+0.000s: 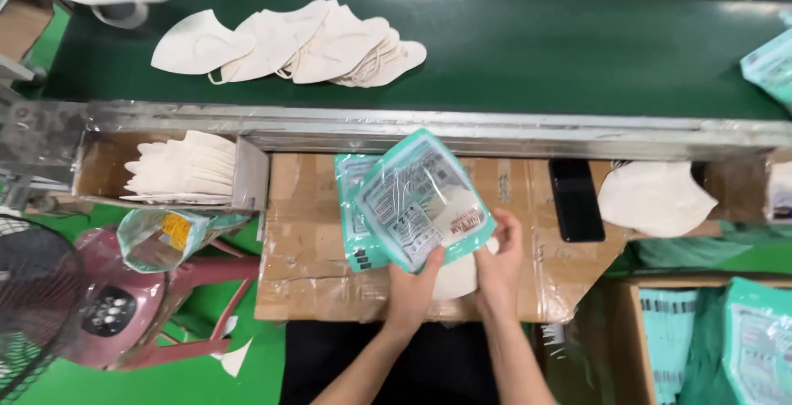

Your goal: Packaging stacks of face masks into plastic bags on a conveyor belt.

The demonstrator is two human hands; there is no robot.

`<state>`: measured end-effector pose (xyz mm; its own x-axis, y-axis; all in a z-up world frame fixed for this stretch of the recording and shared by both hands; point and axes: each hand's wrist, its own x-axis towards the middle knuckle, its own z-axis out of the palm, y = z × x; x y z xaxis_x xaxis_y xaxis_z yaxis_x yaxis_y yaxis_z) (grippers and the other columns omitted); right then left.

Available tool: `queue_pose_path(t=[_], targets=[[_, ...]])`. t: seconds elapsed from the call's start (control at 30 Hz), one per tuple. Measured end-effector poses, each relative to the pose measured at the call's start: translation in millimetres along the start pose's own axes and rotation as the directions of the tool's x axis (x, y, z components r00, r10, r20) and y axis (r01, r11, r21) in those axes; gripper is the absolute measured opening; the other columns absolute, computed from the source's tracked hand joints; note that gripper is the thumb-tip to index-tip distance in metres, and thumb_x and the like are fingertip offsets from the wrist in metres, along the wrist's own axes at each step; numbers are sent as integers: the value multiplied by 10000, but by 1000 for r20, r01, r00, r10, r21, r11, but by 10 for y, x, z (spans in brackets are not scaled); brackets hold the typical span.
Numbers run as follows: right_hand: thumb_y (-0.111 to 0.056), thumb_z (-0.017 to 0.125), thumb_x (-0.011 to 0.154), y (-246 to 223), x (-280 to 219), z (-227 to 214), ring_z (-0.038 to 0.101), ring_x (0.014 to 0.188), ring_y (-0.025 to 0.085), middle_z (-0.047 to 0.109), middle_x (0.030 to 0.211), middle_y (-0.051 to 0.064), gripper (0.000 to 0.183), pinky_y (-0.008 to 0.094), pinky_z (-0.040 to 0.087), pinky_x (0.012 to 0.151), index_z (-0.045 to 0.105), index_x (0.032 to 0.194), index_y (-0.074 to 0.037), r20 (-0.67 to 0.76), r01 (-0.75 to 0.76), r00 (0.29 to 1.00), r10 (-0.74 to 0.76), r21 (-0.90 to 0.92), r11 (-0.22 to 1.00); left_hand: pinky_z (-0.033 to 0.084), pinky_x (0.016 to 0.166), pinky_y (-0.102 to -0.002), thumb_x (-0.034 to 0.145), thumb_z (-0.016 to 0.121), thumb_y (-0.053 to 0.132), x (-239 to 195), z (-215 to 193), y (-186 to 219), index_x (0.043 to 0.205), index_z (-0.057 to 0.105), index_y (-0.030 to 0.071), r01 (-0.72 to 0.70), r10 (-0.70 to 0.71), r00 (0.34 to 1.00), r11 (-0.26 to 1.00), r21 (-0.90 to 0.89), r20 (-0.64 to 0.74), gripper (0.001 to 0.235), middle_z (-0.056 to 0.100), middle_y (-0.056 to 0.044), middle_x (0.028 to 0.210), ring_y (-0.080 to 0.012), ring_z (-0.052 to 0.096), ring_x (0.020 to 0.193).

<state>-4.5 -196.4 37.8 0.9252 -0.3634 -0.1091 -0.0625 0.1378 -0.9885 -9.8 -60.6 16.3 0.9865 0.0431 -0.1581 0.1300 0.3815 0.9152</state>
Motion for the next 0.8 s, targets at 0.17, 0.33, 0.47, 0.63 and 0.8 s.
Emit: queue_pose_path(t=[0.17, 0.33, 0.47, 0.63, 0.8], targets=[[-145, 684, 928, 309, -169, -206, 677, 1100, 246, 659, 1212, 151, 438, 413, 583, 912, 555, 1312, 20, 305, -429, 897, 320, 433, 793, 554, 903, -339, 903, 724, 104, 10, -24, 103, 1215, 639, -41, -52, 76, 974, 992, 118, -215, 354, 714, -97, 1167, -179, 684, 1016], [-167, 711, 973, 835, 23, -541, 619, 839, 184, 689, 992, 58, 283, 325, 481, 633, 638, 1210, -29, 121, -381, 924, 362, 329, 864, 383, 1203, -277, 1093, 637, 223, -404, -91, -808, 1468, 534, 78, 381, -423, 790, 906, 185, 443, 415, 571, 48, 1502, -64, 494, 1436], [-140, 759, 945, 229, 66, -604, 646, 778, 191, 726, 872, 34, 192, 347, 485, 643, 745, 1070, 5, 160, -62, 984, 84, -136, 989, 537, 1090, -316, 1021, 661, 332, -430, 256, 970, 1172, 772, 180, -261, -522, 741, 356, 897, 422, 241, 768, -52, 1186, -191, 727, 1164], [-84, 844, 756, -236, -193, -450, 720, 849, 249, 733, 925, 86, 249, 350, 562, 785, 737, 975, -32, 402, 617, 787, -468, -503, 605, 588, 891, -395, 827, 756, 57, -98, 273, 1465, 1014, 755, 8, -753, 466, 657, 446, 485, 592, 193, 780, -125, 1033, -312, 761, 991], [29, 739, 791, -644, -71, -314, 633, 892, 209, 645, 1023, 88, 335, 327, 507, 805, 647, 1113, 20, -18, 437, 888, -459, -272, 857, 586, 853, -300, 868, 695, -51, -89, 83, 1051, 1031, 735, -28, -584, 536, 808, 669, 460, 245, 169, 771, -135, 1018, -208, 745, 923]])
